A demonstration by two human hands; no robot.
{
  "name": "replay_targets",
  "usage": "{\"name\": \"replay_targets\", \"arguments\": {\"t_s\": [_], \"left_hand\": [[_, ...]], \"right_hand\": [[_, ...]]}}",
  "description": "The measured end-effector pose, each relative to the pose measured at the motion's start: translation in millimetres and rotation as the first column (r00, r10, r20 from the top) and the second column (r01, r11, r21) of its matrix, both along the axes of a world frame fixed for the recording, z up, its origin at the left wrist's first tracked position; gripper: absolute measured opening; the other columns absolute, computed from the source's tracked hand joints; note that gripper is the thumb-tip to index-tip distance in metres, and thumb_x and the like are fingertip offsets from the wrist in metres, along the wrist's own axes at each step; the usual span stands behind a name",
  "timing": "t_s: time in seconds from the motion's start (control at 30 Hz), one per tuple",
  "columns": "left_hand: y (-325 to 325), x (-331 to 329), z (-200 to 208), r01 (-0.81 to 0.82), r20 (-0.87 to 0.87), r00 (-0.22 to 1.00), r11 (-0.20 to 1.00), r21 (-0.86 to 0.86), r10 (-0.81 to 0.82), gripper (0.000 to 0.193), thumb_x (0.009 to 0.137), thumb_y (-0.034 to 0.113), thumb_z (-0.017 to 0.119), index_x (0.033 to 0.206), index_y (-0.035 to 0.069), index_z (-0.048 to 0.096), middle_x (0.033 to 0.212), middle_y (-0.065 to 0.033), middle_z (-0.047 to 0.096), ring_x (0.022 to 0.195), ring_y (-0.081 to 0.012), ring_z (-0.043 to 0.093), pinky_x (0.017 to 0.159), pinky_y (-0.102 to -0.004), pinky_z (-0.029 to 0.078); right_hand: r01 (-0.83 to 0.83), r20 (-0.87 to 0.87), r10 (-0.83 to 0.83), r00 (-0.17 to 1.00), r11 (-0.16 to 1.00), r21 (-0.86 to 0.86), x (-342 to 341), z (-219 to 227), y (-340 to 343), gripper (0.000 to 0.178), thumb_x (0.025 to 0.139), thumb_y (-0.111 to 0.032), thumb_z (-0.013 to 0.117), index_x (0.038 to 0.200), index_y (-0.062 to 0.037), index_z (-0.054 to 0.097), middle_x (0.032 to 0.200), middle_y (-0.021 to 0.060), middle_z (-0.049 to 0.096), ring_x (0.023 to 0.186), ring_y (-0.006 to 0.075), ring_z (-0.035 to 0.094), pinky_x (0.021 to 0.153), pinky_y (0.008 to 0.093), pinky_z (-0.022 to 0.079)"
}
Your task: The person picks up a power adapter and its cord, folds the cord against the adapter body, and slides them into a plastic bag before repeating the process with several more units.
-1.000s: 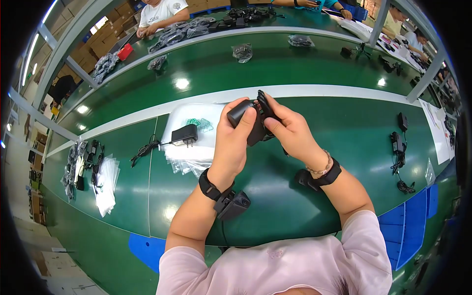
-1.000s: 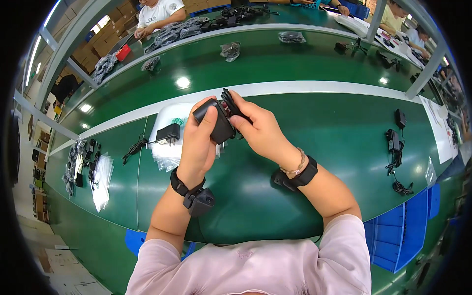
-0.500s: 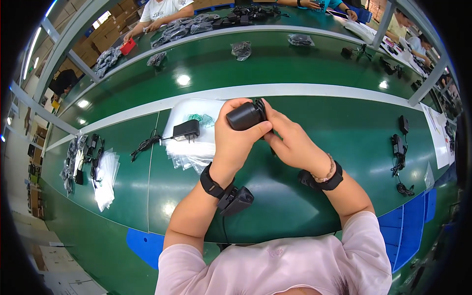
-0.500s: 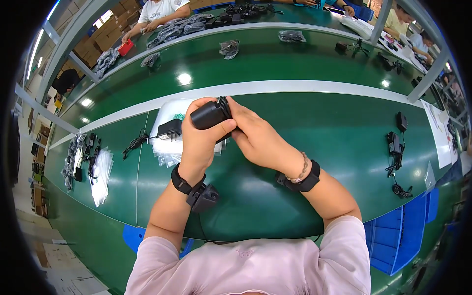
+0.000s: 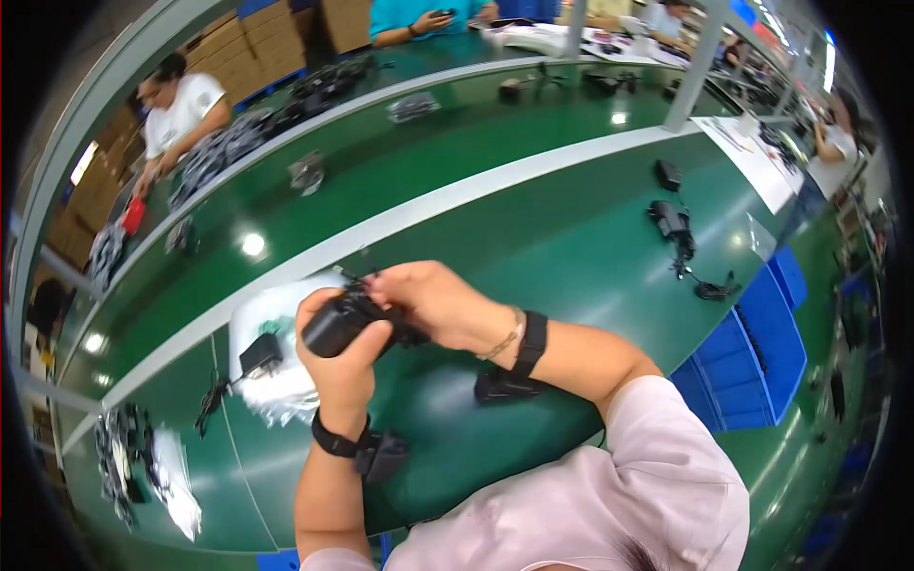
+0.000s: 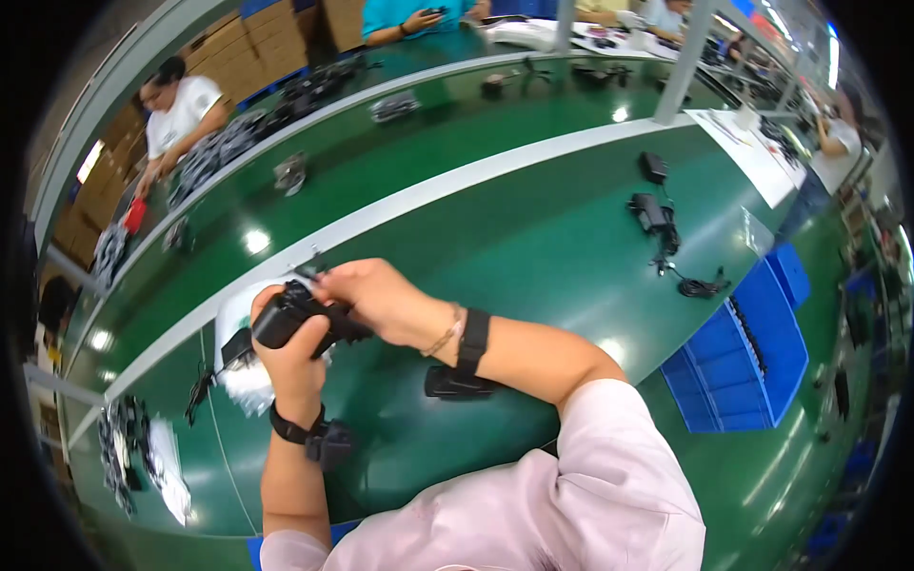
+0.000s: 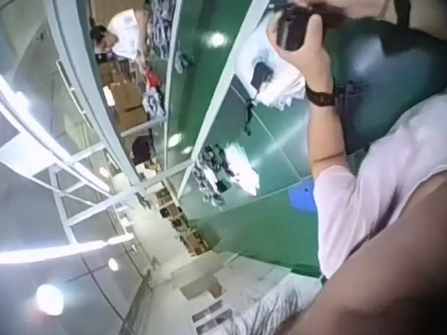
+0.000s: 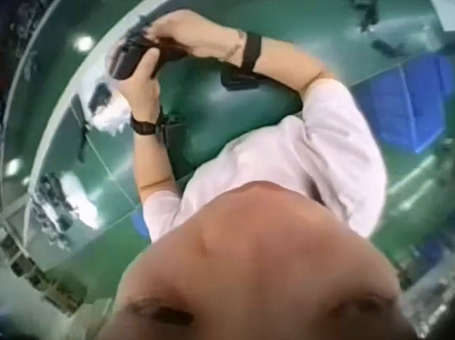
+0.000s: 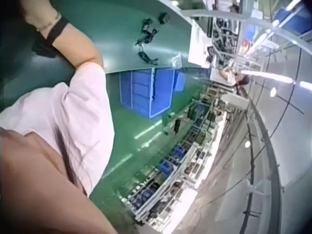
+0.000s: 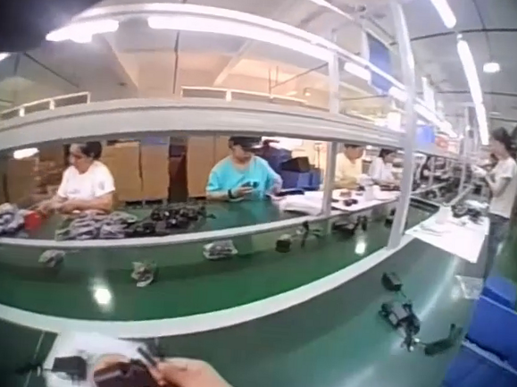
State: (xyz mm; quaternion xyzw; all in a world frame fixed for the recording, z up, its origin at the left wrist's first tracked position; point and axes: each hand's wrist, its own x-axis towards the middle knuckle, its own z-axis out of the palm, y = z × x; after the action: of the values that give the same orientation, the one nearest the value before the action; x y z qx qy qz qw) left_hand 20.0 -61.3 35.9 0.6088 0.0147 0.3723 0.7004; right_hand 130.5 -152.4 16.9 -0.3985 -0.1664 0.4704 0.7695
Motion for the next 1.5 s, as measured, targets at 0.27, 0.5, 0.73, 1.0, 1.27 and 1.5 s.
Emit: {"name": "replay_targets", "arguments": {"t_s": [0.27, 0.5, 0.73, 1.0, 1.27, 1.5], "left_hand": [[-10.1, 2.4, 4.3, -0.110, -0.061, 0.994, 0.946, -0.305, 0.096, 0.044, 0.068, -0.007, 0.065, 0.107, 0.000, 0.045, 0.091, -0.0088, 0.058, 0.085, -0.0162, 0.058, 0.079, -0.0288, 0.047], [0.5, 5.1, 1.1, -0.146, -0.119, 0.985, 0.964, -0.224, 0.122, 0.042, 0.067, -0.005, 0.067, 0.105, 0.000, 0.048, 0.091, -0.0069, 0.057, 0.080, -0.0148, 0.057, 0.074, -0.0271, 0.048], [4.6, 5.2, 5.7, -0.184, -0.103, 0.980, 0.975, -0.125, 0.171, 0.045, 0.063, 0.002, 0.074, 0.101, 0.001, 0.050, 0.089, -0.0063, 0.057, 0.078, -0.0125, 0.056, 0.070, -0.0271, 0.049], [11.8, 8.8, -7.3, 0.223, 0.083, 0.972, 0.758, -0.613, -0.218, 0.065, 0.062, 0.004, 0.077, 0.118, 0.007, 0.043, 0.096, -0.0074, 0.056, 0.090, -0.0178, 0.055, 0.079, -0.0329, 0.048], [81.7, 4.5, -37.0, -0.016, -0.250, 0.586, 0.319, 0.948, 0.771, 0.040, 0.064, 0.026, 0.075, 0.086, -0.005, 0.062, 0.103, -0.0247, 0.056, 0.090, -0.0369, 0.057, 0.079, -0.0379, 0.048], [110.2, 15.5, -73.5, 0.136, -0.345, 0.503, 0.322, 0.937, 0.792, 0.034, 0.060, 0.024, 0.077, 0.071, -0.004, 0.062, 0.064, -0.0169, 0.059, 0.059, -0.0310, 0.058, 0.059, -0.0360, 0.049]], "right_hand": [[0.056, 0.315, -0.072, 0.946, 0.997, 0.058, -19.0, 4.1, -5.3, 0.022, 0.092, -0.008, 0.045, 0.106, 0.0014, 0.059, 0.089, -0.0002, 0.060, 0.079, 0.0045, 0.052, 0.071, 0.0207, 0.044], [-0.027, 0.752, 0.179, 0.635, 0.977, -0.210, -3.6, 6.8, -10.2, 0.023, 0.093, -0.009, 0.042, 0.109, 0.0006, 0.057, 0.092, 0.0004, 0.060, 0.079, 0.0068, 0.051, 0.071, 0.0227, 0.044], [-0.042, 0.354, -0.051, 0.934, 0.967, 0.251, -33.9, 12.1, -5.8, 0.046, 0.095, -0.034, 0.039, 0.124, 0.0011, 0.041, 0.101, 0.0024, 0.055, 0.086, 0.0139, 0.054, 0.077, 0.0258, 0.044], [0.244, 0.965, -0.176, 0.194, 0.961, 0.126, -16.3, 7.4, -3.5, 0.046, 0.091, -0.037, 0.049, 0.110, 0.0039, 0.048, 0.094, 0.0042, 0.057, 0.086, 0.0139, 0.053, 0.078, 0.0252, 0.042], [0.433, 0.686, -0.405, 0.605, 0.890, 0.143, 40.3, 23.2, -13.4, 0.035, 0.091, -0.032, 0.052, 0.101, 0.0013, 0.051, 0.085, 0.0017, 0.056, 0.073, 0.0088, 0.049, 0.068, 0.0214, 0.040], [0.465, 0.770, -0.394, 0.503, 0.874, 0.143, 35.2, 24.1, -17.6, 0.035, 0.091, -0.033, 0.052, 0.100, 0.0007, 0.052, 0.082, -0.0005, 0.053, 0.072, 0.0052, 0.042, 0.064, 0.0192, 0.036]]}}
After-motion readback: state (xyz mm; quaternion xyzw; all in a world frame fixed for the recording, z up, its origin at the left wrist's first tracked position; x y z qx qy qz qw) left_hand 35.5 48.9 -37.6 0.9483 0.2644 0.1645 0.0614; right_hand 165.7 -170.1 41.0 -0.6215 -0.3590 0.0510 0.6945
